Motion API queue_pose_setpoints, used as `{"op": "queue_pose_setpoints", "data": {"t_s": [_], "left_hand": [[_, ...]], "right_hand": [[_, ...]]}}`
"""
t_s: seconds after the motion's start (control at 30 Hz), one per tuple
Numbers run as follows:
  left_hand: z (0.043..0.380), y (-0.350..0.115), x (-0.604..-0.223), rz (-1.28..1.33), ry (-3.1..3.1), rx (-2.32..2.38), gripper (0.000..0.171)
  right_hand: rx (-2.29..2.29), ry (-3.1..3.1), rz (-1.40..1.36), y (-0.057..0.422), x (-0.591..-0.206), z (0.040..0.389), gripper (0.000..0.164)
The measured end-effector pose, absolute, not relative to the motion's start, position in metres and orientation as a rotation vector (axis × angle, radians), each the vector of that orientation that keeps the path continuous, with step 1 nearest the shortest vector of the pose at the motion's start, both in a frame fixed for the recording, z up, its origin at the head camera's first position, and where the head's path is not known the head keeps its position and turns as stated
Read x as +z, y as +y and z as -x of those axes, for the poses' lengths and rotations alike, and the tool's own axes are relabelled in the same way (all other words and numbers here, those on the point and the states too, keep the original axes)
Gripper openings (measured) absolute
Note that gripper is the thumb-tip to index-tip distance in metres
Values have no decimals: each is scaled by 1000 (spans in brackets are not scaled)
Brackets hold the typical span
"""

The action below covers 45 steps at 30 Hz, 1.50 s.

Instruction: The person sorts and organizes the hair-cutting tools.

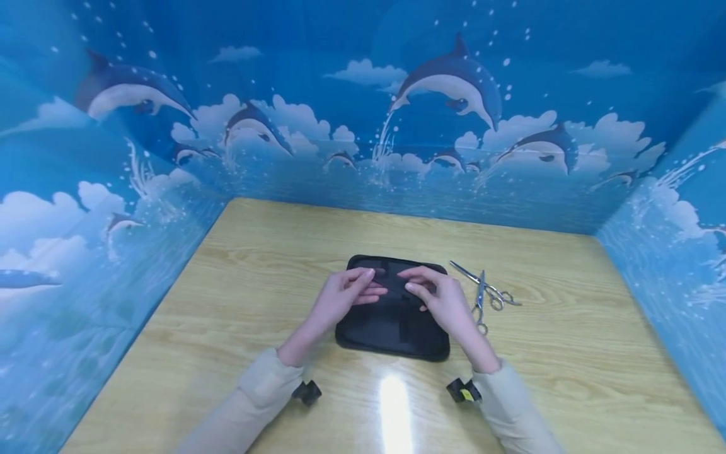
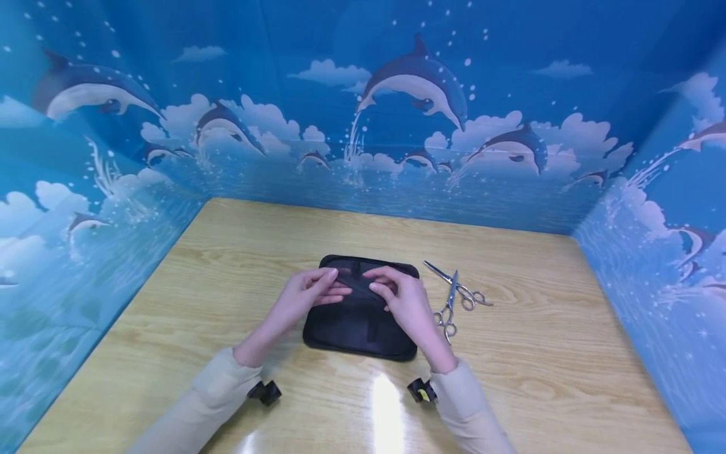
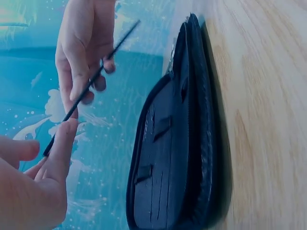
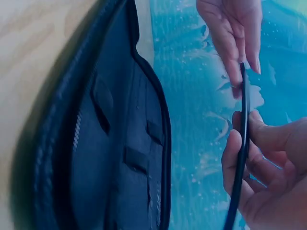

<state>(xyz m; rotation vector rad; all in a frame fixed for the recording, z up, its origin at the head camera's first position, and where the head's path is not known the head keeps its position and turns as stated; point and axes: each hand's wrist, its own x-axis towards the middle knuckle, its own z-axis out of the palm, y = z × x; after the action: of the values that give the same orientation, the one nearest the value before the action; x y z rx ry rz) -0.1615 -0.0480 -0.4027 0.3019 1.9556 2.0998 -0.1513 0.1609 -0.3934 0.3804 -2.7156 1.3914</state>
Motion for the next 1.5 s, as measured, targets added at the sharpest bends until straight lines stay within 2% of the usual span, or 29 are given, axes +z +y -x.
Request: {"op": "queue_pose_setpoints", "data": {"t_s": [0.3,0.8,1.07,1.3,1.5], "left_hand": [[160,-49,-403,-275,1908,2139,36],[163,-48,-408,-206,1911,2183,33],[169,-68,-403,-133,1880,2264,32],[168,-97,-403,-62,1938,2289,33],[163,-121,-410,-56,1995,2300,35]], "right_hand": [[1401,-2716,-351,151,-400,151,18],[1352,-2675,-358,156,-402,155,21],[1443,-2519,-272,182,-398,155,35],[1347,-2597,-230,209,-410,146,48],[948,-2921,-312,220,-426,134,76]]}}
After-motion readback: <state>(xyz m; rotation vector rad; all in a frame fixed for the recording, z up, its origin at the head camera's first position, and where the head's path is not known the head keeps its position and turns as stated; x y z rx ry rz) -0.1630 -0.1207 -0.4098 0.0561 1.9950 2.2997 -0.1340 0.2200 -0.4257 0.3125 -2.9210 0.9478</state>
